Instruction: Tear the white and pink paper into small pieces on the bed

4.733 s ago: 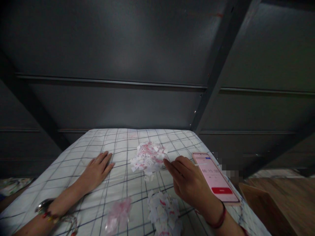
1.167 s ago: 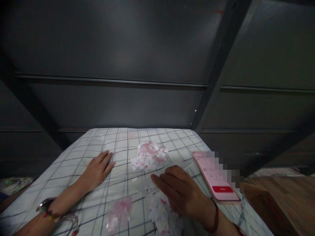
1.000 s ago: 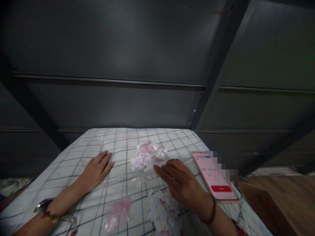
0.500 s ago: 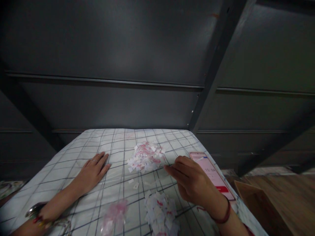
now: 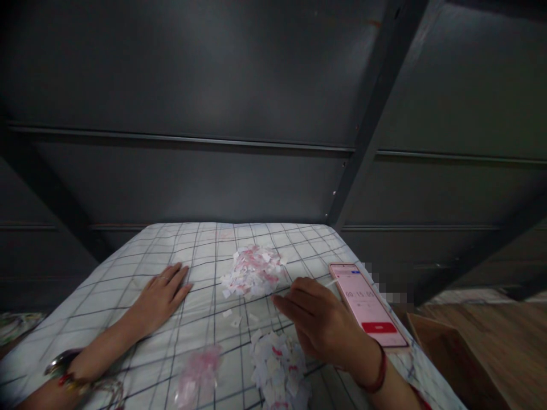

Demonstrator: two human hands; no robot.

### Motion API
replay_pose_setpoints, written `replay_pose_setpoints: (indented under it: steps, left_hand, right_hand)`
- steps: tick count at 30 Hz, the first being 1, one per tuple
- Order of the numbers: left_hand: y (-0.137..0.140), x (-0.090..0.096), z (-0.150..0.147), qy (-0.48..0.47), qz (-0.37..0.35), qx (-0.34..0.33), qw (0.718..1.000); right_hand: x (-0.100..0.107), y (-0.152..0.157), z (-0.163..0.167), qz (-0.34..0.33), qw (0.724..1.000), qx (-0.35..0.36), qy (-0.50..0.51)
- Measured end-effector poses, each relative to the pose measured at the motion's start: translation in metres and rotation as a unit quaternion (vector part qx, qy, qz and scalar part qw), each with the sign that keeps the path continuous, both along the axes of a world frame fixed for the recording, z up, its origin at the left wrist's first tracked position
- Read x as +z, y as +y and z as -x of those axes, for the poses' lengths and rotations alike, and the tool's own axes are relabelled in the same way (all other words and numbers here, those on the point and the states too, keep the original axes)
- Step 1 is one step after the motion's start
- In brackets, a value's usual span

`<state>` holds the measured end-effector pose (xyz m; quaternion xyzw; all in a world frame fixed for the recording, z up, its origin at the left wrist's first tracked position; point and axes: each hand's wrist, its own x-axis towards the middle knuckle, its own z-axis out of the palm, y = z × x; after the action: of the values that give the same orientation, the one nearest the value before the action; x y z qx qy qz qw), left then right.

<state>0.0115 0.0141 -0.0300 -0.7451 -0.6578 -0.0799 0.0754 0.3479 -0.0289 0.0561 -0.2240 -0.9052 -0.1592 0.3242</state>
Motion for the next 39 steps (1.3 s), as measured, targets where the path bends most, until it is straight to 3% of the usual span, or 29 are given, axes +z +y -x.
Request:
replay_pose_setpoints:
  steps: [6, 12, 20, 26, 35, 39]
  left_hand:
    - [-0.001, 0.0, 0.0, -0.001, -0.007, -0.002, 1.0]
    - [0.0, -0.001, -0.001, 0.012, -0.007, 0.01, 1.0]
    - [0.0, 0.0, 0.0, 0.017, -0.003, 0.0, 1.0]
    - [0.001, -0.004, 0.002, 0.023, -0.009, -0.003, 1.0]
    - [0.001, -0.006, 0.003, 0.016, -0.025, -0.005, 1.0]
    - [0.0, -0.005, 0.002, 0.014, -0.009, 0.007, 1.0]
  right_hand:
    - [-0.004, -0.007, 0.008, -0.009, 0.999, 0.038, -0.003]
    - [-0.001, -0.004, -0.001, -0.029, 1.0, -0.009, 0.003]
    - [-0.003, -0.012, 0.014, 0.001, 0.997, 0.082, 0.015]
    - [-0.009, -0.005, 0.006, -0.017, 0.998, 0.011, 0.054]
    - [-0.007, -0.012, 0.017, -0.005, 0.997, 0.072, 0.014]
    - [-0.01, -0.008, 0.015, -0.018, 0.999, 0.016, 0.043]
